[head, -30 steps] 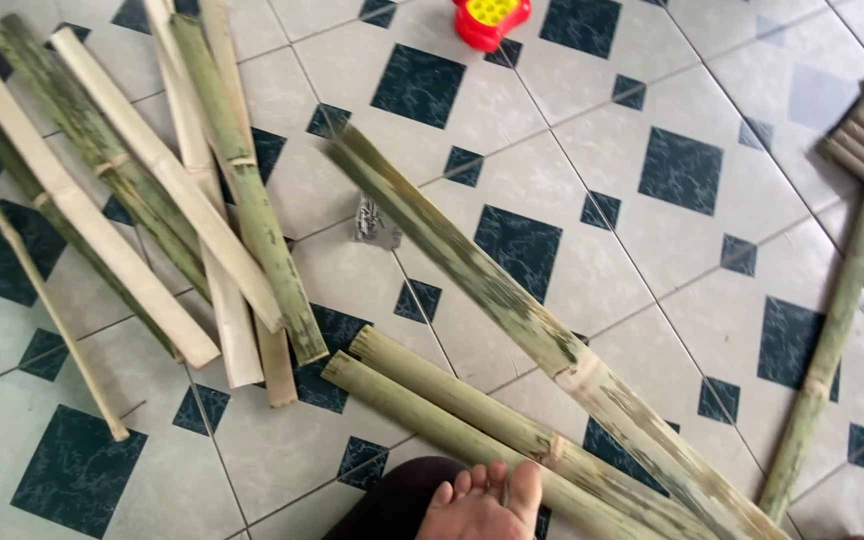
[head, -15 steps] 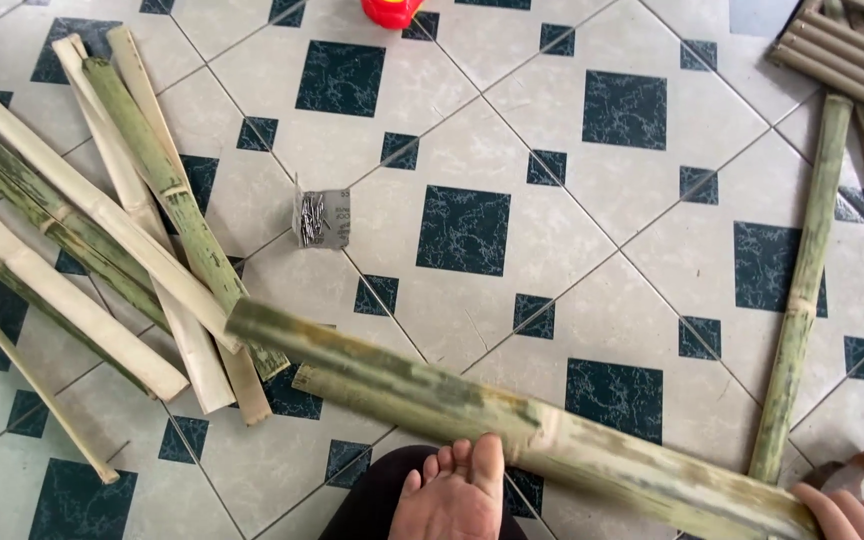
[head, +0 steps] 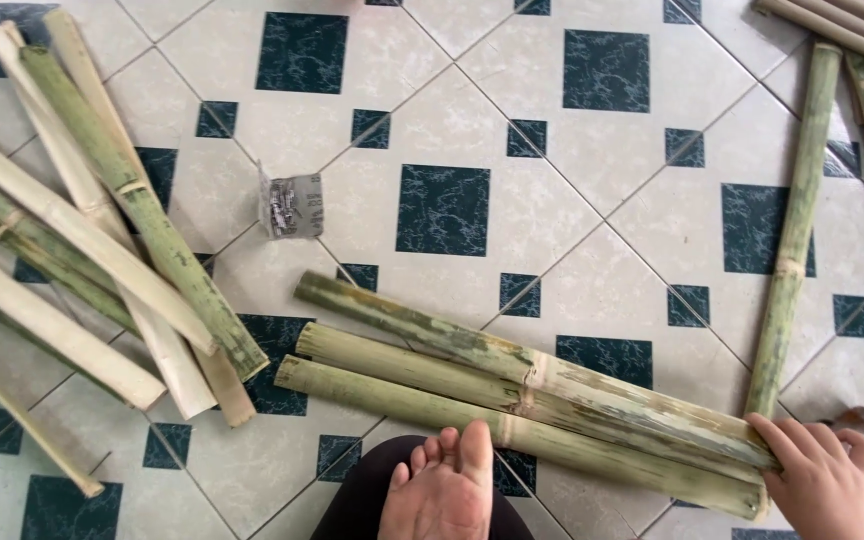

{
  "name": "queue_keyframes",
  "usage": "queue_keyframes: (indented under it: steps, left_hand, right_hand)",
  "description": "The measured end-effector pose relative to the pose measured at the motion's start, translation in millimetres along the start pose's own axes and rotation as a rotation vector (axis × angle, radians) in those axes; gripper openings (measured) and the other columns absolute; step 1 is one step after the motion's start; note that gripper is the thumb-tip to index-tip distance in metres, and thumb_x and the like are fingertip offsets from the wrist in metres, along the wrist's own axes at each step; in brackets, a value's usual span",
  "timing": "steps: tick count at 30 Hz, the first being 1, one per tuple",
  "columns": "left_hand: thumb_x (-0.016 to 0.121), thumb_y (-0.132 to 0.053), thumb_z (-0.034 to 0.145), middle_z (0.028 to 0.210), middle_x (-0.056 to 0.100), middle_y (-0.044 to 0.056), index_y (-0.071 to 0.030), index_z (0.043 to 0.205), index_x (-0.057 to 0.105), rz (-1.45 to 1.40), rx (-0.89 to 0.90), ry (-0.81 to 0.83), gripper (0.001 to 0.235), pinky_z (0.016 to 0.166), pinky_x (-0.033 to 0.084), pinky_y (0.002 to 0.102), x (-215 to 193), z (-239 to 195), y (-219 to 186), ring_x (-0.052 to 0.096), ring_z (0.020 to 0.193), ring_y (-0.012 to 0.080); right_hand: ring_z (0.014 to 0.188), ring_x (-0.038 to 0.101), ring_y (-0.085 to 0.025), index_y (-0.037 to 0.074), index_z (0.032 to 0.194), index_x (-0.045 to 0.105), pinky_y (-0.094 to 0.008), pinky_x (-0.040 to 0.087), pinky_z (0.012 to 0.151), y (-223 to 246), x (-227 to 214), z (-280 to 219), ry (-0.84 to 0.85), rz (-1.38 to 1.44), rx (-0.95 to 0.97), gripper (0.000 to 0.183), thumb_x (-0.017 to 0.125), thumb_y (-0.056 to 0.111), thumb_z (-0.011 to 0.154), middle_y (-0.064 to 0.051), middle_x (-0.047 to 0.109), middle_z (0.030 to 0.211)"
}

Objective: The person arranges bamboo poles on a tiled floor and uses a hammer to drive nails into the joints, securing the pieces together. The person holds the bamboo steady with one hand while hammering with the other.

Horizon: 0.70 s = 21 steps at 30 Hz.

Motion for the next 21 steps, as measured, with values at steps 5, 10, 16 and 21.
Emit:
queue_keyframes:
  steps: [5,10,16,21]
  left_hand:
    - [0.033,-0.064,0.075,0.089,0.049,-0.015,-0.028,0.106,0.052,1.203,0.032,-0.14,0.051,0.085,0.026,0.022,-15,5,-9,0.041,0.085,0.002]
    - [0.026,-0.063,0.083,0.09,0.045,-0.006,-0.016,0.098,0.049,0.823,0.038,-0.285,0.054,0.088,0.023,0.031,-41,30,-2,0.039,0.086,0.0098]
    - [0.021,-0.065,0.084,0.088,0.031,-0.004,-0.017,0.095,0.038,0.07,0.181,-0.225,0.052,0.089,0.019,0.037,-42,34,-4,0.029,0.084,0.0106]
    - [0.024,-0.066,0.084,0.086,0.033,-0.004,-0.015,0.09,0.038,0.109,0.136,-0.272,0.053,0.089,0.02,0.038,-44,31,-5,0.029,0.081,0.0121]
  right_hand:
    - [0.101,0.049,-0.005,0.04,0.119,0.048,-0.034,0.023,0.11,-16,-4,-4,-0.135,0.211,0.03,0.067,0.066,0.037,0.055,0.02,0.057,0.102]
    - [0.103,0.046,-0.018,0.028,0.111,0.055,-0.04,0.025,0.103,-16,-53,4,-0.252,0.552,-0.073,0.061,0.069,0.03,0.052,0.008,0.055,0.104]
    - [0.104,0.049,-0.016,0.024,0.109,0.06,-0.033,0.035,0.095,-14,-67,20,-0.049,0.942,-0.076,0.053,0.073,0.032,0.058,0.005,0.06,0.107]
    - [0.089,0.053,-0.019,0.005,0.107,0.059,-0.03,0.043,0.078,-54,-69,15,-0.203,1.193,0.159,0.029,0.058,0.013,0.078,-0.007,0.057,0.107]
Point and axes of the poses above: each hand's wrist, its own z-axis towards the middle knuckle, its own x-axis out of the palm, y = z × x, the point moved 10 cm from there along z, towards the middle knuckle
